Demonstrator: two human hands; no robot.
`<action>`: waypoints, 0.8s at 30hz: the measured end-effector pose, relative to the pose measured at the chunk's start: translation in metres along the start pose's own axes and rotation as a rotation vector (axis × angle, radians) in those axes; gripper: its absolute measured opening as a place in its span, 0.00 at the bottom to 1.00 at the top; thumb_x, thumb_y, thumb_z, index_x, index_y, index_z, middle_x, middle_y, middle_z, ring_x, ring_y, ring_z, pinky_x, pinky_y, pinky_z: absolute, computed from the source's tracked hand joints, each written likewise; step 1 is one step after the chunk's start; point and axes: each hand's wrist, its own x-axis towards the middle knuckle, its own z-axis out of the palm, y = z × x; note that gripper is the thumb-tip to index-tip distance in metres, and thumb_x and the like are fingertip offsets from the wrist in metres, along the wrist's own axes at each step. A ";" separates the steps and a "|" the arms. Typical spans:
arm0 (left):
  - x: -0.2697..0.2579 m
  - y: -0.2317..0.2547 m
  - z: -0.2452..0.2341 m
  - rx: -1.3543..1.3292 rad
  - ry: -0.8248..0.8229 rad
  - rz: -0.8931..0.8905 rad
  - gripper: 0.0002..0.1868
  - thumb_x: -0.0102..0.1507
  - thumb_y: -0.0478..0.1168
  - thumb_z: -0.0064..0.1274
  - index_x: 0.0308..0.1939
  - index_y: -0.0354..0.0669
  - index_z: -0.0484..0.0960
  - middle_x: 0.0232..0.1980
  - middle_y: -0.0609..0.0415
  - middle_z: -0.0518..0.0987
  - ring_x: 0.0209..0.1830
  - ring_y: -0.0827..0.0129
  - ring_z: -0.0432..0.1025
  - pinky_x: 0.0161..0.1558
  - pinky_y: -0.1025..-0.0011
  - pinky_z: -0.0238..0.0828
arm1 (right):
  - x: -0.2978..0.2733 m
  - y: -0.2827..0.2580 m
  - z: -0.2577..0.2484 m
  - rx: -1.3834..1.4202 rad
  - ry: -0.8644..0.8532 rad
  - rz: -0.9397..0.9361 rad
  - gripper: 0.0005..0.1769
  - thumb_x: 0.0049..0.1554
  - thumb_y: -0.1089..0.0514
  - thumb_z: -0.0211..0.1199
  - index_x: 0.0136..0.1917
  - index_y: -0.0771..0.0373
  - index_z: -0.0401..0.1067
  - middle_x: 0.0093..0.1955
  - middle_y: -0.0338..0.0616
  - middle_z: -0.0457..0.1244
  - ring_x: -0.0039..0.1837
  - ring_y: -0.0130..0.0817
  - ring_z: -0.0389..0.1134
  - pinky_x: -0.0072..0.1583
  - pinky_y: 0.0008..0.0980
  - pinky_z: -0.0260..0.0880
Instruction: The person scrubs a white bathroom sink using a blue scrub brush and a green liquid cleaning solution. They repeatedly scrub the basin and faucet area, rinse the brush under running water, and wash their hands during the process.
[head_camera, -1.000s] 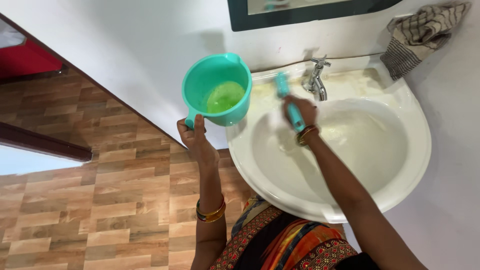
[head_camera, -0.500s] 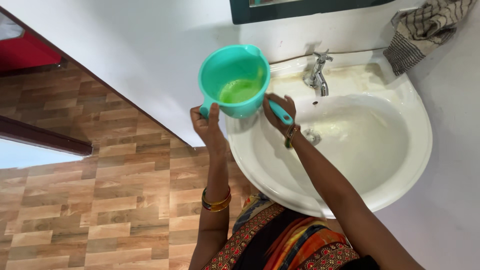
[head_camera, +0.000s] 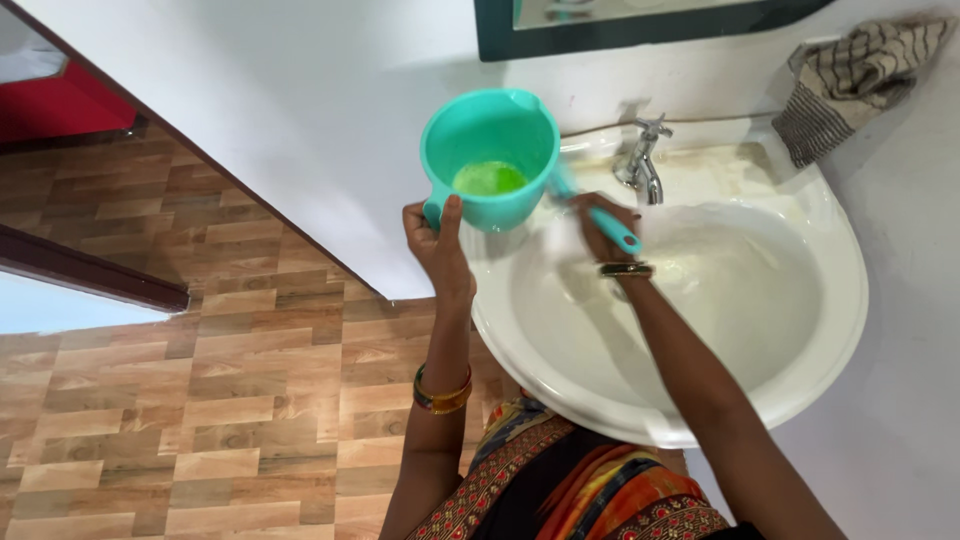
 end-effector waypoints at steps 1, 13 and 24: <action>0.000 -0.004 0.005 -0.009 -0.010 0.004 0.17 0.64 0.42 0.64 0.41 0.42 0.68 0.40 0.61 0.66 0.40 0.79 0.60 0.46 0.75 0.63 | -0.007 -0.017 0.012 0.042 -0.037 -0.044 0.08 0.61 0.53 0.62 0.49 0.54 0.79 0.44 0.45 0.72 0.41 0.43 0.73 0.54 0.44 0.71; 0.024 -0.052 0.035 0.009 -0.009 0.016 0.17 0.64 0.42 0.64 0.40 0.41 0.69 0.40 0.59 0.67 0.40 0.77 0.61 0.45 0.74 0.63 | -0.040 -0.039 -0.025 0.066 -0.063 -0.084 0.07 0.62 0.54 0.62 0.50 0.55 0.80 0.48 0.47 0.71 0.41 0.43 0.73 0.48 0.40 0.73; 0.027 -0.121 0.031 -0.037 -0.025 -0.012 0.18 0.63 0.45 0.64 0.42 0.43 0.69 0.40 0.61 0.67 0.40 0.77 0.61 0.46 0.74 0.64 | -0.080 0.007 -0.053 0.030 0.019 -0.137 0.04 0.56 0.59 0.66 0.44 0.56 0.80 0.51 0.41 0.73 0.44 0.41 0.72 0.49 0.38 0.73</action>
